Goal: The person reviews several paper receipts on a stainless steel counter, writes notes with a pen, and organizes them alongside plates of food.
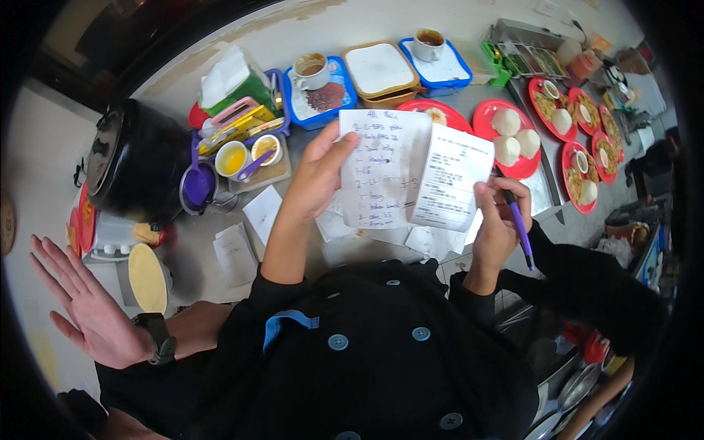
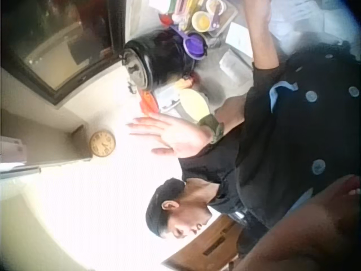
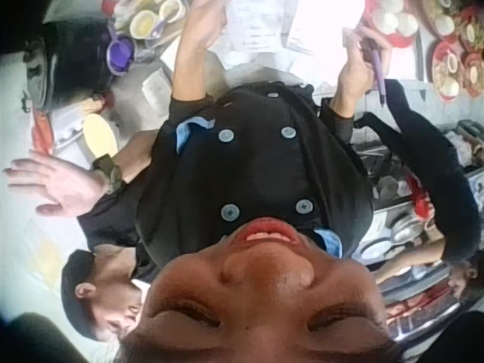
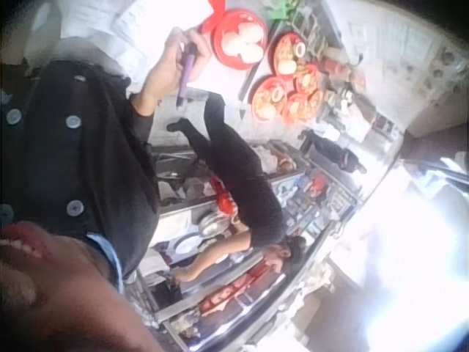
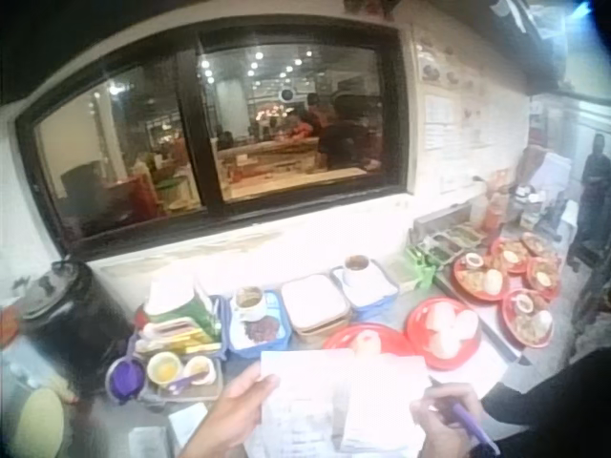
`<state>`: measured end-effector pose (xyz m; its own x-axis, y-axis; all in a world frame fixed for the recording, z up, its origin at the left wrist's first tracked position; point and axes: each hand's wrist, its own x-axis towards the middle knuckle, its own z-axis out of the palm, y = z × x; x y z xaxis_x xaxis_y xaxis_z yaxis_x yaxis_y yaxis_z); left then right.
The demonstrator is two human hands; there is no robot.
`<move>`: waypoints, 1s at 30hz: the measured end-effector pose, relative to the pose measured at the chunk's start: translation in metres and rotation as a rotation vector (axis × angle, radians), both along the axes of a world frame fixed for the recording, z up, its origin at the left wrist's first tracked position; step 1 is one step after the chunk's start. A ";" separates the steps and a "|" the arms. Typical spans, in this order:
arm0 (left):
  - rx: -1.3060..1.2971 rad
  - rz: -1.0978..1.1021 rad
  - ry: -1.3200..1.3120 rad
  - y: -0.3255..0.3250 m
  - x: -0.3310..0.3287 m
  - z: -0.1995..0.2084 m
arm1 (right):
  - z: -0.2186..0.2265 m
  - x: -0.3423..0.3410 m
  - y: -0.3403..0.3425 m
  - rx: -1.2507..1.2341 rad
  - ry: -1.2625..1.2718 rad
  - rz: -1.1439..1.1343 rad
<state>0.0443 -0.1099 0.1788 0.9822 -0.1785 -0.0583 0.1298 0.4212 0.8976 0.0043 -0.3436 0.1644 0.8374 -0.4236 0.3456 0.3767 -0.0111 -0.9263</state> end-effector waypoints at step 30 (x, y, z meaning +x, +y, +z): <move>0.042 0.052 0.072 0.004 0.007 0.002 | 0.003 0.008 0.003 0.031 0.014 0.034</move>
<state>0.0509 -0.1056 0.1803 0.9831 -0.1227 -0.1358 0.1737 0.3909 0.9039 0.0125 -0.3403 0.1674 0.8560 -0.4051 0.3211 0.3638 0.0307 -0.9310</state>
